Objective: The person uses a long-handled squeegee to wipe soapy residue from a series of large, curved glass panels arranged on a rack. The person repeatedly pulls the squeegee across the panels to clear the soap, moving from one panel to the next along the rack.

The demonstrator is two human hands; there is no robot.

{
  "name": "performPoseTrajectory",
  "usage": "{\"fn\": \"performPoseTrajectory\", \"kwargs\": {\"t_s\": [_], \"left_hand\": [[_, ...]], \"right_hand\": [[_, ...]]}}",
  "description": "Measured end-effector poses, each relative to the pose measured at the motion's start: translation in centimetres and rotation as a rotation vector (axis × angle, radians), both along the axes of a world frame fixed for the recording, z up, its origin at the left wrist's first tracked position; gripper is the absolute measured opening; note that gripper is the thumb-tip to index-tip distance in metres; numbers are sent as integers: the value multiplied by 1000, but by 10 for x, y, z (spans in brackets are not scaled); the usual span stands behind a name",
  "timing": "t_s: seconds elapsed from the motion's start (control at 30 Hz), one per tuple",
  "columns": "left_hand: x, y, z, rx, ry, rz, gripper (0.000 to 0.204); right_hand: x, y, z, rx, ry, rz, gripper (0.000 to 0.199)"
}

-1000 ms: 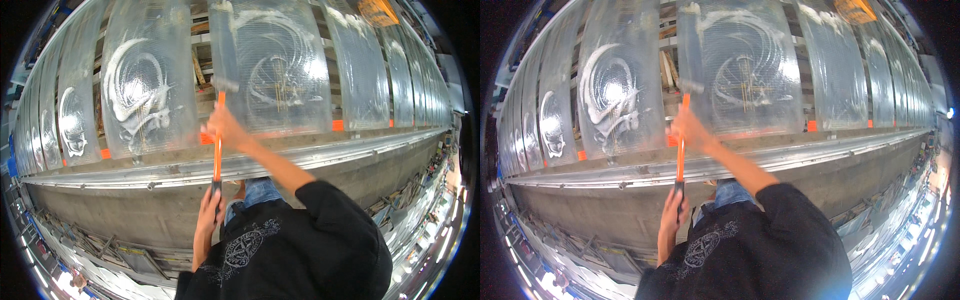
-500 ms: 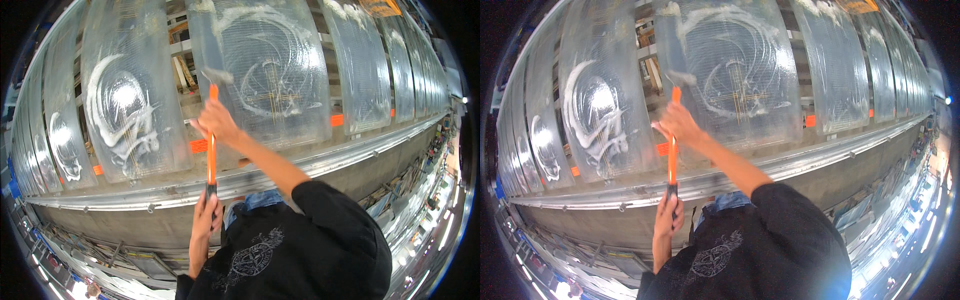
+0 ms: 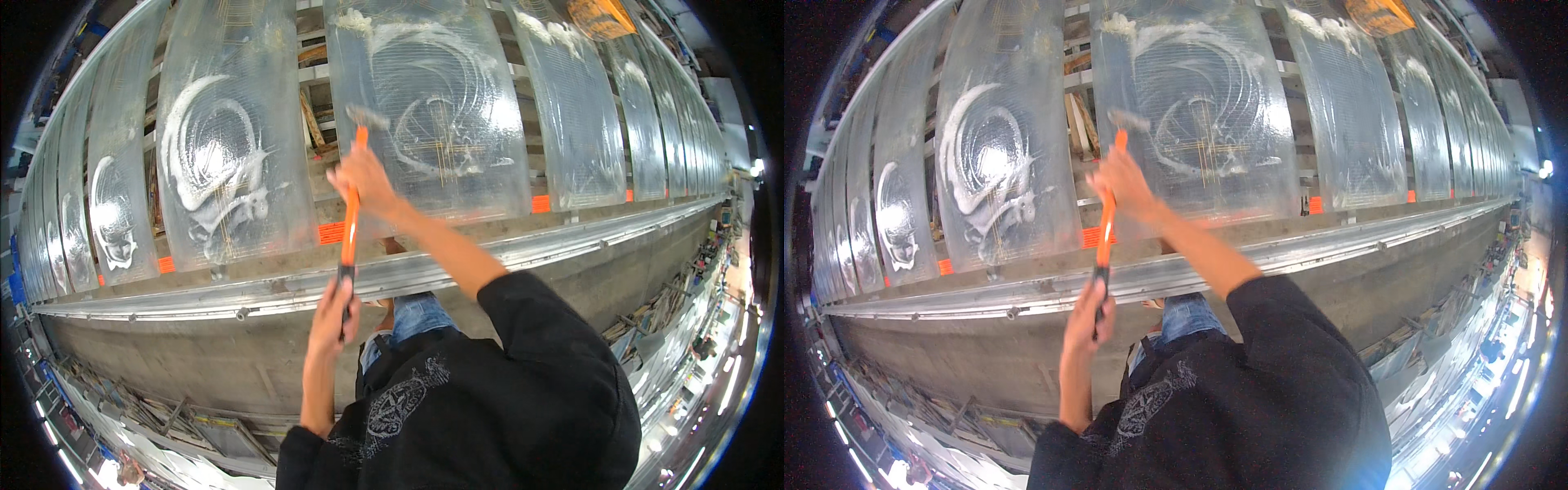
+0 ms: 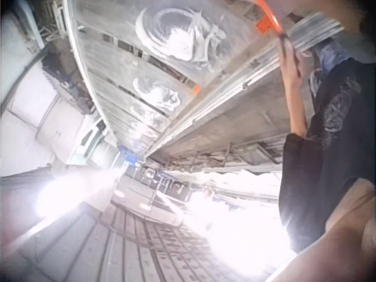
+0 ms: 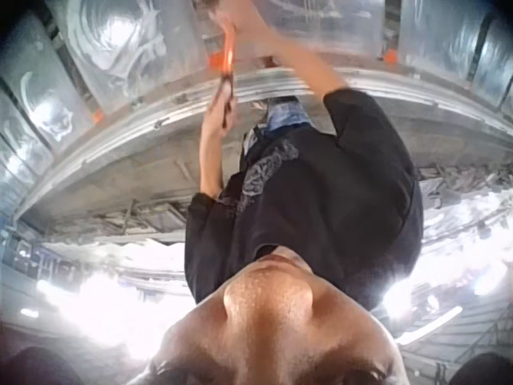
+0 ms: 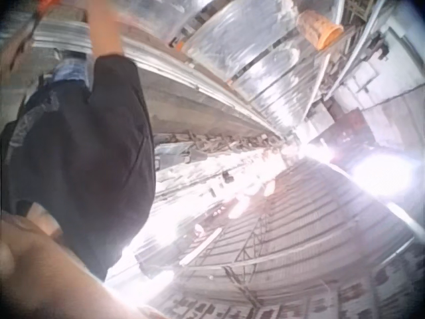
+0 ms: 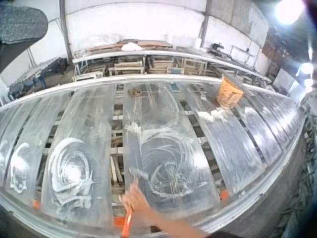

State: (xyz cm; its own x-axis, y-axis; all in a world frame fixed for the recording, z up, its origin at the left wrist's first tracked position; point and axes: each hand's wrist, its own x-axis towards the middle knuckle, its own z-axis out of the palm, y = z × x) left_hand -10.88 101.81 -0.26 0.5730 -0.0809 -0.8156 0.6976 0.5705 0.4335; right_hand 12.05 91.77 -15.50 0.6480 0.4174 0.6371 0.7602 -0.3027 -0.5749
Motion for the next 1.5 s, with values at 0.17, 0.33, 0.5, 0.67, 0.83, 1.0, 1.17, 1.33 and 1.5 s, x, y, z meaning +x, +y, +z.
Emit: {"fn": "performPoseTrajectory", "kwargs": {"t_s": [0.17, 0.33, 0.5, 0.67, 0.83, 1.0, 1.17, 1.33, 1.5], "left_hand": [[-195, -6, 12, -28, 82, -35, 36], [-203, -22, 11, 84, -45, -243, 39], [-73, -43, 10, -79, 29, 32, 44], [114, -24, 1, 6, 2, 32, 42], [221, 8, -14, -19, -126, 77, 45], [148, -12, 10, 3, -40, 105, 47], [-70, -36, 1, -1, 7, 6, 47], [-215, -43, 9, 66, 51, -64, 45], [-141, -59, 15, 16, 30, -62, 45]], "right_hand": [[-197, -29, 23, -224, 270, 132, 25], [-222, -55, 23, -230, 300, 74, 17], [-70, -42, 22, -137, 117, 48, 34], [110, 2, -6, 10, -36, -2, 43], [239, 22, -3, -22, -198, 96, 44], [154, 8, 1, 21, -64, 74, 42], [-63, -42, 2, -132, 28, 88, 38], [-208, -67, 28, -235, 204, 135, 30], [-152, -74, 13, -153, 154, 20, 39]]}}
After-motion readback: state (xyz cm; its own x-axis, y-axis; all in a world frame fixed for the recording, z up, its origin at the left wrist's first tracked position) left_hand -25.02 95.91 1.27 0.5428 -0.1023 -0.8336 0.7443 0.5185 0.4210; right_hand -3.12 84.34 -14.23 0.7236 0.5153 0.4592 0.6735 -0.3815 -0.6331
